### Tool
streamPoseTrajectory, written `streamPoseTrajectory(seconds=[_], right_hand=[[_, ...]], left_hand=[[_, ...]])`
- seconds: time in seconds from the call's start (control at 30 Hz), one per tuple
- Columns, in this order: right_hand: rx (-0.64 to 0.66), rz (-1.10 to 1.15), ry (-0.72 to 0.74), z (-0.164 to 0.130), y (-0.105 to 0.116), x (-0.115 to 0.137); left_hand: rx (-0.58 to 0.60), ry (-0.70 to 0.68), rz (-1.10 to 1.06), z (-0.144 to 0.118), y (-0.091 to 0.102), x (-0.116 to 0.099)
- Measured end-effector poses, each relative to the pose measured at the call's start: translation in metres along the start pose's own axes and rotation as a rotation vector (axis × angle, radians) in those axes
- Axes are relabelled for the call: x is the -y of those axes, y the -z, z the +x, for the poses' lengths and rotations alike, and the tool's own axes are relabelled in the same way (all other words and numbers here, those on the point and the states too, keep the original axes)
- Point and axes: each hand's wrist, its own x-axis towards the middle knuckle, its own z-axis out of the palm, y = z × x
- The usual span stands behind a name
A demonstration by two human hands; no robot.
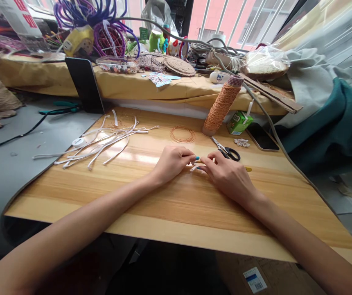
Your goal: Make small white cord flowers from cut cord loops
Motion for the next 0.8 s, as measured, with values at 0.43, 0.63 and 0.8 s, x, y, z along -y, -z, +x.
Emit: streamPoseTrajectory(seconds=[0.43, 0.63, 0.8], right_hand=[[-0.119, 0.015, 0.038, 0.0004, 0.0011, 0.0001], [-0.094, -0.010, -0.032, 0.0010, 0.0029, 0.0033], [-0.063, 0.084, 0.019, -0.0007, 0.0003, -0.0031]], left_hand=[[-0.005, -0.001, -0.024, 0.0006, 0.0006, 0.0014], [-0.017, -0.063, 0.037, -0.0014, -0.0007, -0.0003], [-0.030, -0.103, 0.076, -0.0028, -0.0013, 0.0000]])
